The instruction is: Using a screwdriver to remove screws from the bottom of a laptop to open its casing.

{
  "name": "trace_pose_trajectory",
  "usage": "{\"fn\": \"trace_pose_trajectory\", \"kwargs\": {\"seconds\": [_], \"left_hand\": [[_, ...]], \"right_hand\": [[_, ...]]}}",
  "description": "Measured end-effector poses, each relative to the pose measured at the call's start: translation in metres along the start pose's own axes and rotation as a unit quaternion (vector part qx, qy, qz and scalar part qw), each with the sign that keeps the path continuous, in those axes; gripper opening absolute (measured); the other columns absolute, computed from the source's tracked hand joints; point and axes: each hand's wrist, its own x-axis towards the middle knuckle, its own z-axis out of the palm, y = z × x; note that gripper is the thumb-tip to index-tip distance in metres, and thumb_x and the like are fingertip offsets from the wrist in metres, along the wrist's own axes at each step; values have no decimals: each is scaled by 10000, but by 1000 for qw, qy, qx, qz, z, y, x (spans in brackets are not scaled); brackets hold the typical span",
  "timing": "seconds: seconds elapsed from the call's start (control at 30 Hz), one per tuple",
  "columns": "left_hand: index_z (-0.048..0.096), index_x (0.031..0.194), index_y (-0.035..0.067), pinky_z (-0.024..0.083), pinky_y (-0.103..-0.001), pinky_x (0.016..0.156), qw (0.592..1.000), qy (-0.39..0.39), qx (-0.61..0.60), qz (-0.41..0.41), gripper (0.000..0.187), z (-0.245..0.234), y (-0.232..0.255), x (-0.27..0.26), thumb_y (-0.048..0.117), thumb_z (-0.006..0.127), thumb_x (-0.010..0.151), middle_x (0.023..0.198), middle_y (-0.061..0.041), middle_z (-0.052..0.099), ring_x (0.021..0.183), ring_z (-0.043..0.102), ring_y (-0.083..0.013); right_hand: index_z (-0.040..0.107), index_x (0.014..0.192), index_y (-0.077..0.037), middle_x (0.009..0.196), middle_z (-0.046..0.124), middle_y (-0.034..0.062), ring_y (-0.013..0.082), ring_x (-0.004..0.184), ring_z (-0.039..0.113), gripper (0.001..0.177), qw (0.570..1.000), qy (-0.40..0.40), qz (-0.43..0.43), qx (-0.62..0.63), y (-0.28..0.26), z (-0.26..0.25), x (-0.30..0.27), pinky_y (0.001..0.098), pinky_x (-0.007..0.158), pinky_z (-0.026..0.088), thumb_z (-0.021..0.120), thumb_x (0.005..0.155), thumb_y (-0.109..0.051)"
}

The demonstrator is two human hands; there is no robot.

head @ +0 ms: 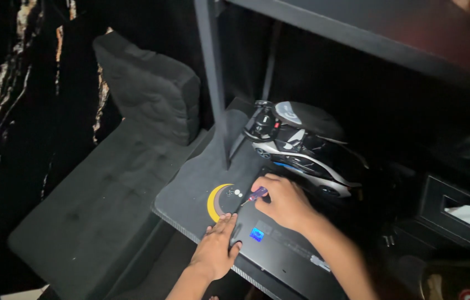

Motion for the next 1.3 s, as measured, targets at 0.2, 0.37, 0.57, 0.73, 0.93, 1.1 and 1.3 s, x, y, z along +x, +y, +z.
{"fn": "trace_pose_trajectory", "kwargs": {"seconds": [0.2,0.37,0.57,0.73,0.93,1.1,1.3], "left_hand": [[163,1597,94,158,-431,1250,1000,-20,-13,-1,751,-1,-1,-1,303,563,996,1680,-94,192,1561,157,-216],[158,1600,104,154,-421,1258,1000,-25,-14,-4,755,-2,-1,-1,313,559,996,1684,-84,186,1563,156,-206],[147,1605,113,148,-421,1260,999,-29,-16,-10,764,-4,2,-3,317,558,994,1686,-77,183,1563,153,-198],[152,1604,112,147,-424,1261,999,-31,-12,-14,759,-8,4,-4,322,555,997,1688,-75,184,1567,150,-192],[138,1611,125,138,-422,1264,999,-39,-9,-19,765,-8,5,-4,335,545,998,1694,-61,161,1569,134,-185],[136,1611,122,136,-423,1263,999,-37,-12,-21,761,-5,4,-3,336,543,1004,1696,-61,155,1570,130,-186],[139,1613,131,130,-420,1266,999,-41,-22,-22,762,-7,4,-3,331,544,1000,1698,-53,154,1568,132,-183]], "right_hand": [[707,928,-79,920,706,86,300,869,719,189,1000,-15,-3,-14,-5,2,4,401,733,571,738,749,-130],[700,928,-76,924,708,81,302,868,718,188,999,-26,-5,-34,-5,3,5,410,734,566,737,749,-119],[698,934,-79,926,705,79,307,863,712,191,998,-32,-8,-49,-8,3,5,418,734,561,739,754,-126],[700,944,-90,934,701,71,301,853,712,195,997,-42,3,-62,-10,4,7,413,734,560,734,757,-135],[703,937,-87,929,705,66,296,855,714,191,998,-34,-11,-52,-9,7,9,412,728,560,736,754,-132],[702,944,-93,927,700,64,284,828,718,199,996,-54,-4,-76,-7,10,12,408,725,561,749,761,-157],[700,946,-88,925,699,69,291,831,717,207,995,-58,-31,-76,-1,12,12,414,718,564,753,755,-150]]}}
